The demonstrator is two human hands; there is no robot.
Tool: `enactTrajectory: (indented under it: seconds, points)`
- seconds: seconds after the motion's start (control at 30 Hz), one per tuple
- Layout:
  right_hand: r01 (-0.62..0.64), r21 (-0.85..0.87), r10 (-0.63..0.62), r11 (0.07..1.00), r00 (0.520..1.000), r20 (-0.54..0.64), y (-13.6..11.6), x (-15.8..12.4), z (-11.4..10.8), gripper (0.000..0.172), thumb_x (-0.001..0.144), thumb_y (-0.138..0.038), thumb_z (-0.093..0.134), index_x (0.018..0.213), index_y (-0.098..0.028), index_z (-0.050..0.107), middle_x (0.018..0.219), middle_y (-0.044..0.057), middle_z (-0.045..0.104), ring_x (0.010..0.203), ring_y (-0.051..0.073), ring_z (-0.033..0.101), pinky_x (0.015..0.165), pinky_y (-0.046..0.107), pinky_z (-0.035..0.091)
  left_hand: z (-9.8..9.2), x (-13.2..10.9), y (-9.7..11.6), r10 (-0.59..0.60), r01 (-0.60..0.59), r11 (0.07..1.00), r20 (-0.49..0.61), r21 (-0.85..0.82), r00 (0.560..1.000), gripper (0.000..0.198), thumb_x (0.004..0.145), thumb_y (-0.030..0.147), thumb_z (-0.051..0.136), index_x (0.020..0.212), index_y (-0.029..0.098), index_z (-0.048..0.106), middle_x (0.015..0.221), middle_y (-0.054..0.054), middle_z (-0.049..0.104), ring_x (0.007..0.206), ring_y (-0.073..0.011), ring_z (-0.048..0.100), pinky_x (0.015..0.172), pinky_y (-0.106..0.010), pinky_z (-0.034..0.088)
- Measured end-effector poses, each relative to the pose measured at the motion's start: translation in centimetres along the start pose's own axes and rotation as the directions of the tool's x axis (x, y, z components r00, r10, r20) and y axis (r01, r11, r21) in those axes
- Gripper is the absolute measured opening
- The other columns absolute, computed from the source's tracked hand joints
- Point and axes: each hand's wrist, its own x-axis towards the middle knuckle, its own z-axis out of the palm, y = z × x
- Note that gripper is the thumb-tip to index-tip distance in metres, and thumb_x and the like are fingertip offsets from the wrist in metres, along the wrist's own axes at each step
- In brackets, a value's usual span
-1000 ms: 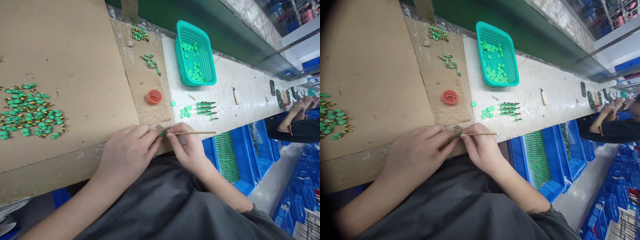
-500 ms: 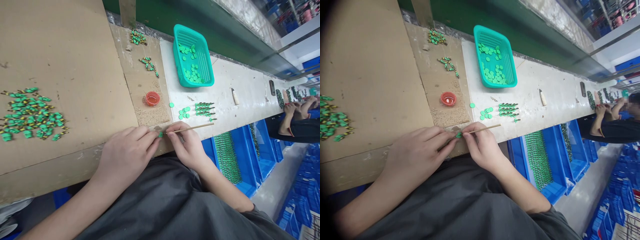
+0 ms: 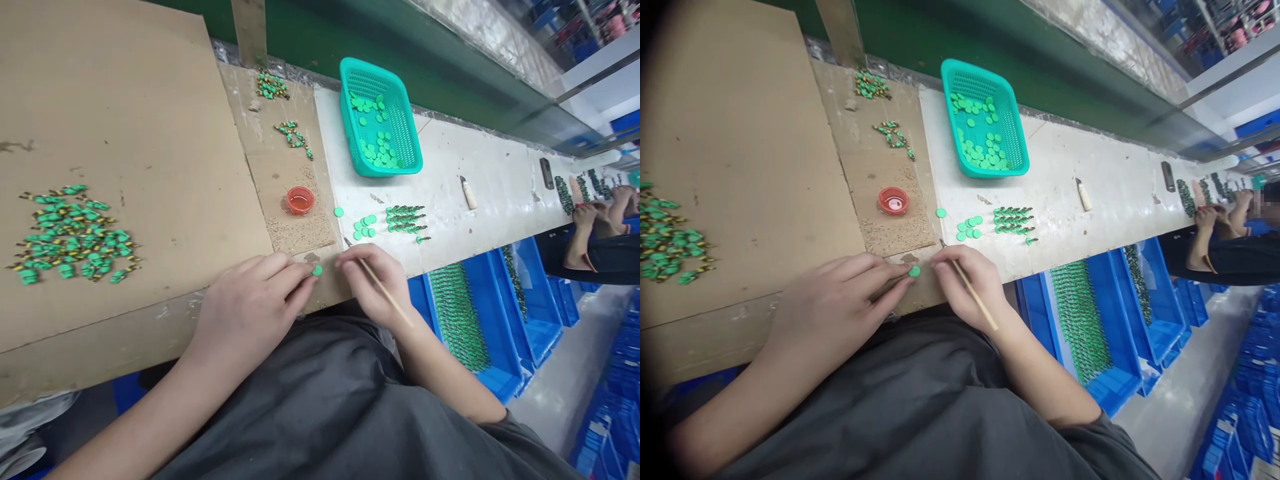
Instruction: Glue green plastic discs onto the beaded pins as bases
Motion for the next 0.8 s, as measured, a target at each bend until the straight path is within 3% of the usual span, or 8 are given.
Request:
enactTrajectory:
  seconds: [0.07,0.17,0.37,0.47,0.57,0.63,0.7,0.8]
  points:
    - [0.119,-0.097,-0.111,0.988,0.991,0.077,0.2,0.3,0.3,0.014,0.107,-0.015,0.069,0.115,-0.027,0.072,0.111,0.005,0.085,0.103,0.021,0.081,0.096,0.04,0.065,0.1,0.0,0.0,-0.021,0.021,1.0,-0.01,-0.015,1.0,0.027,0.116,0.037,0.061,0.106,0.025,0.083,0.095,-0.003,0.08,0.084,-0.0233,0.072,0.074,-0.04,0.049]
    - [0.257,-0.17,-0.232,0.951,0.96,0.154,-0.2,0.6,0.8,0.023,0.102,-0.01,0.069,0.117,-0.028,0.067,0.115,0.006,0.086,0.105,0.024,0.08,0.095,0.042,0.066,-0.2,0.0,0.5,-0.073,0.073,0.994,0.007,-0.083,0.997,0.021,0.114,0.035,0.066,0.111,0.025,0.084,0.094,-0.004,0.079,0.086,-0.0243,0.072,0.078,-0.04,0.052]
    - [0.315,-0.258,-0.284,0.913,0.947,0.151,-0.7,0.1,1.8,0.016,0.109,-0.013,0.066,0.116,-0.028,0.064,0.104,0.006,0.081,0.095,0.026,0.078,0.084,0.041,0.065,-1.5,-0.8,2.2,-0.129,0.131,0.991,0.07,-0.027,0.989,0.019,0.113,0.031,0.066,0.119,0.026,0.083,0.098,-0.002,0.082,0.091,-0.0226,0.077,0.081,-0.039,0.061]
    - [0.355,-0.288,-0.326,0.89,0.934,0.144,-0.8,-0.3,2.3,0.012,0.11,-0.015,0.065,0.114,-0.026,0.062,0.102,0.006,0.079,0.091,0.026,0.077,0.081,0.04,0.064,-2.8,-1.6,2.7,-0.172,0.173,0.984,0.039,-0.031,0.984,0.027,0.114,0.03,0.063,0.135,0.027,0.079,0.107,-0.002,0.084,0.095,-0.0183,0.08,0.087,-0.034,0.065]
    - [0.358,-0.341,-0.341,0.869,0.934,0.109,-1.0,-0.8,2.9,0.01,0.11,-0.016,0.064,0.113,-0.025,0.061,0.097,0.005,0.075,0.087,0.026,0.075,0.079,0.04,0.062,-5.5,-2.7,1.7,-0.274,0.273,0.962,-0.048,-0.031,0.96,0.026,0.117,0.032,0.054,0.124,0.027,0.079,0.108,-0.002,0.086,0.099,-0.0151,0.082,0.092,-0.029,0.065]
    - [0.343,-0.373,-0.34,0.862,0.937,0.075,-1.1,-1.1,3.4,0.009,0.109,-0.018,0.065,0.11,-0.025,0.06,0.092,0.004,0.072,0.083,0.026,0.073,0.077,0.04,0.059,-8.2,-3.3,-0.6,-0.397,0.404,0.915,-0.152,0.015,0.905,0.032,0.118,0.036,0.048,0.114,0.025,0.077,0.107,-0.005,0.085,0.099,-0.018,0.081,0.091,-0.032,0.063]
    - [0.331,-0.379,-0.339,0.864,0.94,0.047,-1.2,-1.3,3.7,0.009,0.11,-0.02,0.066,0.108,-0.025,0.059,0.089,0.003,0.07,0.081,0.026,0.072,0.075,0.04,0.058,-11.5,-3.6,-4.1,-0.527,0.563,0.823,-0.268,0.073,0.806,0.034,0.118,0.04,0.045,0.114,0.022,0.074,0.102,-0.006,0.083,0.092,-0.0198,0.077,0.084,-0.033,0.059]
    - [0.311,-0.319,-0.326,0.895,0.945,0.006,-1.1,-1.5,3.8,0.01,0.111,-0.023,0.068,0.106,-0.025,0.06,0.089,0.003,0.072,0.08,0.026,0.074,0.074,0.04,0.059,-16.5,-3.2,-10.0,-0.633,0.723,0.672,-0.38,0.162,0.674,0.036,0.116,0.041,0.047,0.096,0.021,0.069,0.086,-0.004,0.075,0.08,-0.0191,0.068,0.077,-0.033,0.052]
